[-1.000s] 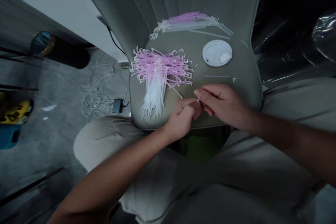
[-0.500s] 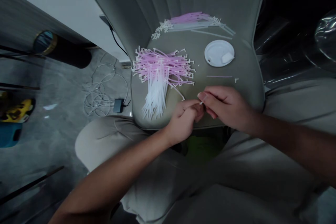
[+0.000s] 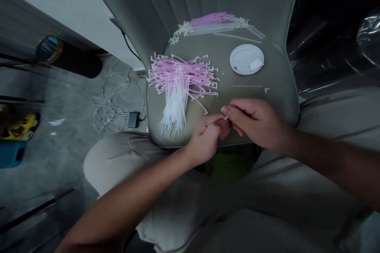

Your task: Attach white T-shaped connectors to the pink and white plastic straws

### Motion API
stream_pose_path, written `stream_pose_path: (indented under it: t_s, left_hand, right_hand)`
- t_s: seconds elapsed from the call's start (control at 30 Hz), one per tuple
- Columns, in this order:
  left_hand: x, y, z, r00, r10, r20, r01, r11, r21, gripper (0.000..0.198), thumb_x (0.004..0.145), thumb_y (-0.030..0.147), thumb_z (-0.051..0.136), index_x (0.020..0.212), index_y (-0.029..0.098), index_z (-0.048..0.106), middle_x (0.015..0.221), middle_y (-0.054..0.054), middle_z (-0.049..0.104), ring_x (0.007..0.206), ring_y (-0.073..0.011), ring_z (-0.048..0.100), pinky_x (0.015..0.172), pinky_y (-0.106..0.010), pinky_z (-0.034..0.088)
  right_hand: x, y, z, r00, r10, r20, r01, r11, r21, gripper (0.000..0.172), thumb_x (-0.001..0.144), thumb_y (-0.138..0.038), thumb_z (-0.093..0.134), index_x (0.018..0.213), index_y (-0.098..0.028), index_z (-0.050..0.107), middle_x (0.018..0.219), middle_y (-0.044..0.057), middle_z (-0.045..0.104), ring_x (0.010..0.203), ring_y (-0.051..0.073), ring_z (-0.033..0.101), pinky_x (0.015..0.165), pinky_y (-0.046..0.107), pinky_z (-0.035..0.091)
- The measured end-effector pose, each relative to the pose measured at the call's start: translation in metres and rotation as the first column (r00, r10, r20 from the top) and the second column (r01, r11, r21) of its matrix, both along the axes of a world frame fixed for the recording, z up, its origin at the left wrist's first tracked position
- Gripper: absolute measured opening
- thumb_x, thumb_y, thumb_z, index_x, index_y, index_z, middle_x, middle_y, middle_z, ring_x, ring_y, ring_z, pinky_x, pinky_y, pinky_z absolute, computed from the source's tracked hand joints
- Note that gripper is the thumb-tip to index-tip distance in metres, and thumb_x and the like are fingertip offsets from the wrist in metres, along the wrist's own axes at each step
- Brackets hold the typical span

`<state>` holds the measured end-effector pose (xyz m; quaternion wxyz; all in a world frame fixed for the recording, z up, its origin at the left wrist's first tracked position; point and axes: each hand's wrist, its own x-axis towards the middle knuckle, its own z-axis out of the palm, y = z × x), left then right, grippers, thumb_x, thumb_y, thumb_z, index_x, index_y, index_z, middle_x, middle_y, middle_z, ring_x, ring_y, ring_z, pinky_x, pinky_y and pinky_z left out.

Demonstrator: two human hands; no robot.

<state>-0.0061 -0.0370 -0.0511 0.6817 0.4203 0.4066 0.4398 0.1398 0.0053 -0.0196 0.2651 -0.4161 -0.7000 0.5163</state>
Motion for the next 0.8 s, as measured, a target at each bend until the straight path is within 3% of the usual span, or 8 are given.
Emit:
stream_pose_path:
  t_s: [0.27, 0.53, 0.8]
  left_hand:
    - [0.0006, 0.0007, -0.0002, 0.999, 0.012, -0.038, -0.013, 0.999, -0.031, 0.027, 0.078, 0.020, 0.040, 0.054, 0.020, 0.029, 0.052, 0.006, 0.028, 0.049, -0.0081, 0.021, 0.049, -0.026, 0.023]
    - [0.0022, 0.0015, -0.0015, 0.999, 0.033, -0.016, -0.033, 0.999, -0.008, 0.027, 0.079, 0.017, 0.040, 0.054, 0.019, 0.030, 0.052, 0.006, 0.026, 0.049, -0.0077, 0.023, 0.049, -0.025, 0.023]
    - [0.0020, 0.0022, -0.0015, 0.991, 0.017, -0.131, -0.020, 1.000, -0.019, 0.028, 0.079, 0.023, 0.039, 0.055, 0.021, 0.025, 0.051, 0.006, 0.025, 0.049, -0.0083, 0.024, 0.049, -0.026, 0.025]
  right_hand:
    - [-0.0002, -0.0035, 0.0001, 0.996, -0.033, 0.083, 0.025, 0.995, 0.094, 0.039, 0.094, -0.029, 0.048, 0.057, -0.019, 0.045, 0.053, -0.005, 0.042, 0.052, 0.007, 0.040, 0.051, 0.024, 0.031]
    - [-0.0016, -0.0045, -0.0031, 0.995, -0.066, 0.071, 0.062, 0.996, 0.060, 0.040, 0.095, -0.032, 0.048, 0.058, -0.019, 0.044, 0.053, -0.005, 0.041, 0.051, 0.007, 0.039, 0.049, 0.024, 0.029]
    - [-0.0030, -0.0033, -0.0032, 0.994, -0.079, 0.079, 0.075, 0.996, 0.055, 0.042, 0.095, -0.035, 0.048, 0.057, -0.019, 0.043, 0.052, -0.005, 0.041, 0.052, 0.008, 0.038, 0.050, 0.025, 0.029]
